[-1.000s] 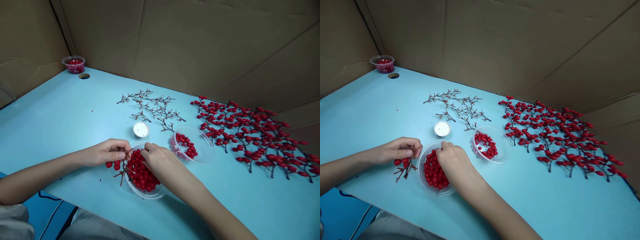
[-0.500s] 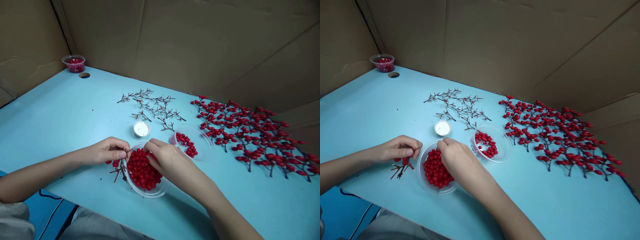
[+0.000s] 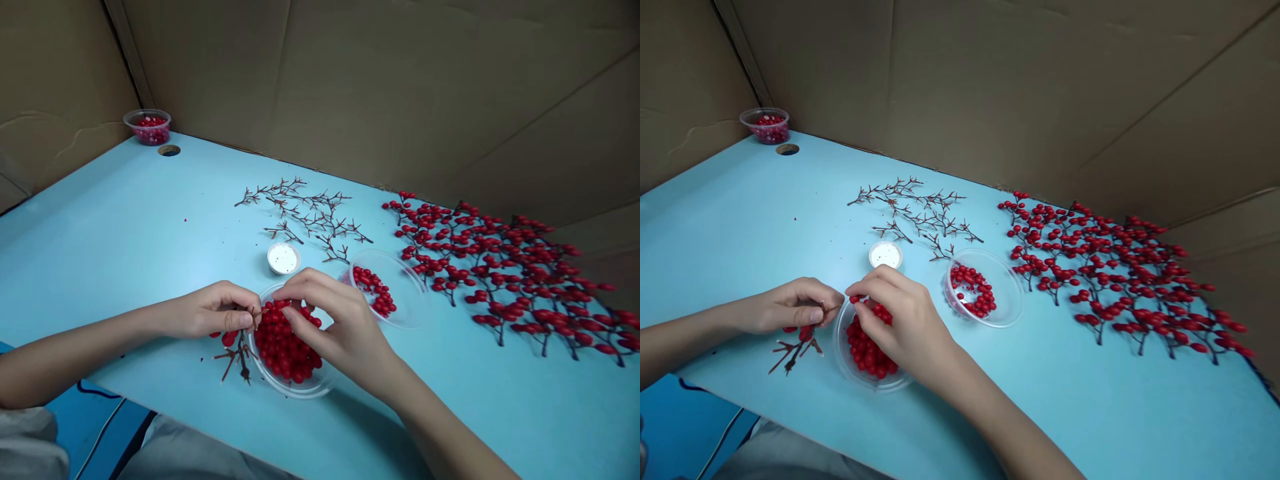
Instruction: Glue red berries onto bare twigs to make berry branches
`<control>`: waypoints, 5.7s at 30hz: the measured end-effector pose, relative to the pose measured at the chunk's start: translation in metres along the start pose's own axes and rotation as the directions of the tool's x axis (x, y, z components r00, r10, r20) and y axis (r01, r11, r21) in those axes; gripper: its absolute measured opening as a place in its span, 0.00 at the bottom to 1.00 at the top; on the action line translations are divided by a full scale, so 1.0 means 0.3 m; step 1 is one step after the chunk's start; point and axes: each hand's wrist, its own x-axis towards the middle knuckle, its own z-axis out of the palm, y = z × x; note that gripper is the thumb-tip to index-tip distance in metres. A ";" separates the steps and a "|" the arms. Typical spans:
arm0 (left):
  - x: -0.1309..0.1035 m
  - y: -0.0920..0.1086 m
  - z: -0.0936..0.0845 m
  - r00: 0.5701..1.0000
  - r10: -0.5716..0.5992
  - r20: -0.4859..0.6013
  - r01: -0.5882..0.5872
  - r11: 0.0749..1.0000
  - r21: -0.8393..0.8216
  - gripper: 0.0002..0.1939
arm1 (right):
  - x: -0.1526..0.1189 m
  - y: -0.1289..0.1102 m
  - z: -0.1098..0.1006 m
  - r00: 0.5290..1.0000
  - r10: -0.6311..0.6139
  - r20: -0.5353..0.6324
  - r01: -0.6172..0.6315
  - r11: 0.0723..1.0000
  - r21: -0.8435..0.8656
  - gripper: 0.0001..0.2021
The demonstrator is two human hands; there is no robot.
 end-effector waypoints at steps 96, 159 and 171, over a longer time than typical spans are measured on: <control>-0.005 -0.026 0.002 0.998 0.051 0.025 -0.051 0.998 -0.033 0.16 | -0.005 -0.018 0.063 0.998 -0.006 -0.063 0.013 0.992 0.123 0.06; 0.002 -0.010 0.009 0.962 0.115 -0.246 -0.046 0.962 0.270 0.12 | -0.013 0.019 0.044 0.977 0.076 0.198 0.015 0.905 -0.425 0.05; 0.001 -0.006 0.011 0.991 0.103 -0.081 -0.075 0.950 0.302 0.14 | -0.008 -0.020 0.039 0.994 -0.099 -0.051 0.099 0.995 -0.006 0.06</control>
